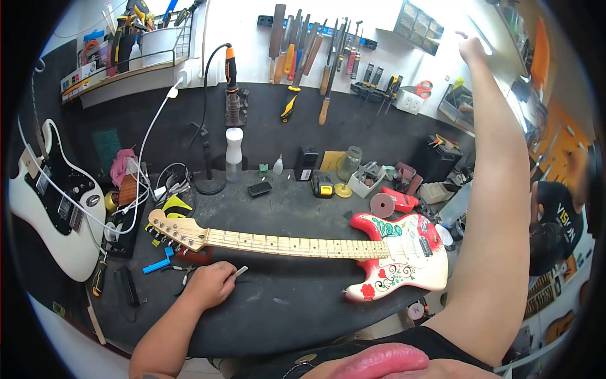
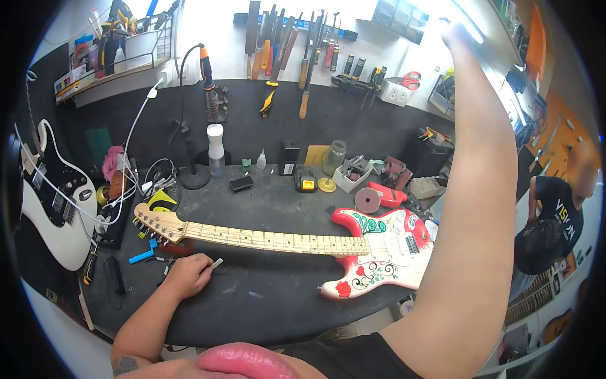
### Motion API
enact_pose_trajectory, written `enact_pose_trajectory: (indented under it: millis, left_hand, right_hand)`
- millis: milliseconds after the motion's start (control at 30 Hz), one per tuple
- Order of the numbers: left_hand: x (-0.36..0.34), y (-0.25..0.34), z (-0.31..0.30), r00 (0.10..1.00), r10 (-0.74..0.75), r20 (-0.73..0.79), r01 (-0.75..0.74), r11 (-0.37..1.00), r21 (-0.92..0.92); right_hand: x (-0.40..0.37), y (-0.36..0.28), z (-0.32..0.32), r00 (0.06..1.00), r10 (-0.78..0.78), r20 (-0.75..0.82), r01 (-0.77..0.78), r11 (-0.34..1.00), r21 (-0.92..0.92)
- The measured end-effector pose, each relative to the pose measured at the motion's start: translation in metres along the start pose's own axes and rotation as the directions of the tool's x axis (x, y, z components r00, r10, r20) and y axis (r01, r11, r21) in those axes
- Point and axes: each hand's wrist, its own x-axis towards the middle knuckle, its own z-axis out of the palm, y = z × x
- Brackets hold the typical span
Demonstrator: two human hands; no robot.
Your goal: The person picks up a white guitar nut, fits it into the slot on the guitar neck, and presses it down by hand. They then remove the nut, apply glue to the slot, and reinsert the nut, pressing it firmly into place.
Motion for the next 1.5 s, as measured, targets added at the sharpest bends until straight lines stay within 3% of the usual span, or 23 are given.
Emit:
enact_pose_trajectory:
  millis: [33, 167, 300, 367, 400, 467, 567, 600, 700, 733, 800, 833, 933, 967, 1000, 1033, 1133, 1167, 1233, 1267, 1367, 1433, 1500]
  left_hand:
    - [0.000, 0.000, 0.000, 1.000, -0.004, 0.005, 0.004, 1.000, -0.002]
    - [0.001, 0.001, -0.002, 1.000, 0.003, 0.003, -0.003, 1.000, -0.021]
    - [0.001, 0.002, -0.003, 1.000, 0.029, 0.001, -0.029, 0.999, -0.032]
    - [0.000, -0.001, -0.002, 1.000, 0.030, -0.004, -0.030, 0.999, -0.034]
    - [0.000, -0.002, -0.001, 0.999, 0.031, -0.010, -0.032, 0.999, -0.038]
    - [0.000, -0.005, 0.000, 0.999, 0.035, -0.010, -0.036, 0.999, -0.039]
    - [0.001, -0.008, 0.001, 0.999, 0.037, -0.004, -0.037, 0.999, -0.030]
    - [0.002, -0.010, -0.001, 0.999, 0.035, 0.006, -0.034, 0.999, -0.022]
    - [0.003, -0.007, -0.002, 0.998, 0.063, -0.010, -0.064, 0.997, -0.048]
    - [0.003, -0.007, -0.002, 0.998, 0.067, 0.006, -0.066, 0.997, -0.050]
    - [0.004, -0.012, 0.002, 0.989, 0.147, -0.017, -0.146, 0.989, 0.017]
    - [0.004, -0.013, 0.003, 0.977, 0.204, -0.067, -0.203, 0.979, 0.021]
    - [0.000, -0.010, 0.001, 0.985, 0.164, -0.046, -0.163, 0.986, 0.030]
    - [-0.001, -0.012, -0.002, 0.989, 0.146, -0.012, -0.145, 0.989, 0.040]
    - [-0.002, -0.013, -0.003, 0.988, 0.153, -0.008, -0.153, 0.987, 0.045]
    - [-0.003, -0.008, -0.006, 0.999, 0.037, 0.021, -0.036, 0.999, -0.030]
    - [-0.004, -0.012, -0.002, 0.999, 0.039, 0.017, -0.040, 0.997, 0.069]
    - [-0.003, -0.013, 0.002, 0.998, 0.067, 0.002, -0.067, 0.991, 0.113]
    - [-0.002, -0.009, 0.004, 0.999, 0.048, 0.001, -0.048, 0.989, 0.140]
    - [-0.002, -0.007, 0.004, 1.000, 0.028, -0.005, -0.027, 0.989, 0.145]
    - [-0.011, 0.008, -0.004, 0.998, 0.029, -0.060, -0.018, 0.983, 0.184]
    - [-0.014, 0.024, -0.014, 0.992, 0.053, -0.119, -0.026, 0.976, 0.215]
    - [-0.019, 0.040, -0.023, 0.882, 0.029, -0.470, 0.105, 0.961, 0.256]
  right_hand:
    - [-0.007, -0.003, 0.001, 0.993, 0.097, 0.062, -0.097, 0.995, -0.009]
    - [-0.046, -0.006, 0.018, 0.970, 0.178, -0.167, -0.120, 0.943, 0.309]
    - [-0.083, -0.024, 0.037, 0.978, 0.037, -0.206, -0.020, 0.996, 0.086]
    - [-0.067, -0.005, 0.084, 0.996, -0.077, 0.040, 0.084, 0.957, -0.277]
    - [-0.069, -0.008, 0.077, 0.996, -0.079, 0.036, 0.086, 0.956, -0.282]
    - [-0.083, -0.026, 0.055, 0.929, 0.053, 0.366, -0.103, 0.988, 0.118]
    - [-0.103, -0.047, 0.024, 0.898, -0.011, 0.439, -0.049, 0.991, 0.124]
    - [-0.112, -0.056, 0.016, 0.876, 0.034, 0.482, -0.124, 0.980, 0.156]
    - [-0.149, -0.093, -0.019, 0.826, -0.014, 0.564, -0.137, 0.965, 0.225]
    - [-0.171, -0.105, -0.025, 0.871, -0.117, 0.477, -0.068, 0.933, 0.353]
    - [-0.245, -0.158, -0.087, 0.833, -0.292, 0.469, -0.120, 0.732, 0.670]
    - [-0.292, -0.178, -0.113, 0.812, -0.403, 0.423, -0.042, 0.682, 0.730]
    - [-0.440, -0.231, -0.210, 0.628, -0.697, 0.346, 0.077, 0.498, 0.864]
    - [-0.486, -0.236, -0.221, 0.515, -0.845, 0.144, 0.268, 0.318, 0.909]
    - [-0.531, -0.241, -0.237, 0.473, -0.848, 0.238, 0.065, 0.303, 0.951]
    - [-0.572, -0.246, -0.242, 0.466, -0.840, 0.277, -0.094, 0.264, 0.960]
    - [-0.679, -0.262, -0.230, 0.584, -0.721, 0.373, -0.289, 0.245, 0.925]
    - [-0.704, -0.266, -0.228, 0.614, -0.672, 0.414, -0.320, 0.267, 0.909]
    - [-0.705, -0.272, -0.235, 0.636, -0.689, 0.349, -0.174, 0.313, 0.934]
    - [-0.706, -0.272, -0.234, 0.646, -0.678, 0.350, -0.182, 0.309, 0.934]
    - [-0.709, -0.266, -0.227, 0.665, -0.637, 0.389, -0.252, 0.299, 0.920]
    - [-0.709, -0.260, -0.223, 0.565, -0.630, 0.533, -0.442, 0.314, 0.840]
    - [-0.712, -0.259, -0.222, 0.604, -0.627, 0.492, -0.390, 0.306, 0.868]
